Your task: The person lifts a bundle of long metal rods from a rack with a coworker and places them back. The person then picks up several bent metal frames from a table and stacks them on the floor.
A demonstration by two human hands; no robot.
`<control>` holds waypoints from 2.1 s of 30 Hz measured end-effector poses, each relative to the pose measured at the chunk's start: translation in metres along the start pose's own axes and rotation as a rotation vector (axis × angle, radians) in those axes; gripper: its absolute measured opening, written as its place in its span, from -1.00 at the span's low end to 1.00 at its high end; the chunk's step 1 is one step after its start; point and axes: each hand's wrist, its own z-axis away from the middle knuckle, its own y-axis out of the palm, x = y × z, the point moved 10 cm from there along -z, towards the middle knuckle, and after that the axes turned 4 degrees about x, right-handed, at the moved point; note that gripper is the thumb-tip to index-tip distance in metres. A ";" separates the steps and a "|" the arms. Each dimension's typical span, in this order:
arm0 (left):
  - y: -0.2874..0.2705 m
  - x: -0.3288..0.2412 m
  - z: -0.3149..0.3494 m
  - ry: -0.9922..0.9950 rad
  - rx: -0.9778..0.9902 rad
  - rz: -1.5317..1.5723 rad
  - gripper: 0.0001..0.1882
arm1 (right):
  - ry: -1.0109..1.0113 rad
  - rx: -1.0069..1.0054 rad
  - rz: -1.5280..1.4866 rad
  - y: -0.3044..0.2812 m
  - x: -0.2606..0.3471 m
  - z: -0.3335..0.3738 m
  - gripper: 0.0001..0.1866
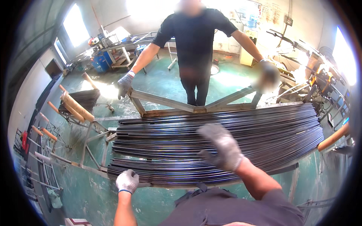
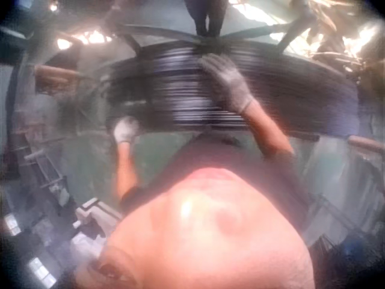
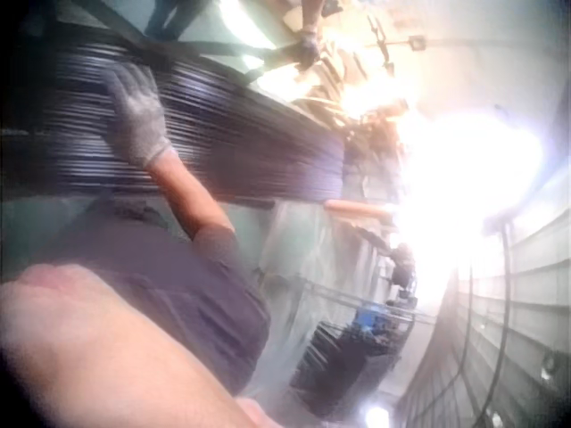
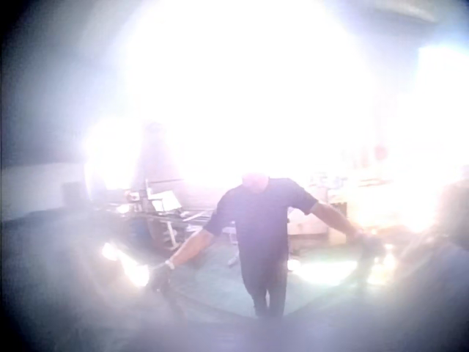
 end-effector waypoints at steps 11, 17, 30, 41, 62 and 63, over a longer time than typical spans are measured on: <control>-0.017 -0.004 0.008 0.064 0.108 0.392 -0.62 | 0.615 -0.111 0.610 -0.048 -0.076 -0.069 -0.10; -0.005 -0.005 -0.007 0.067 0.188 0.226 -0.61 | 0.111 0.116 0.302 0.063 0.020 -0.093 -0.03; -0.125 -0.045 -0.078 0.445 -0.118 0.987 -0.80 | 0.250 0.068 0.336 0.041 -0.069 -0.084 -0.04; -0.080 -0.015 -0.043 0.228 -0.030 0.546 -0.75 | 0.747 -0.880 -0.322 -0.006 -0.267 0.129 -0.53; -0.024 0.033 0.011 -0.247 -0.014 0.526 -0.58 | 0.865 0.301 0.451 0.251 -0.258 0.210 -0.31; -0.023 0.032 0.010 -0.249 0.011 0.533 -0.58 | 0.864 0.298 0.452 0.251 -0.259 0.210 -0.31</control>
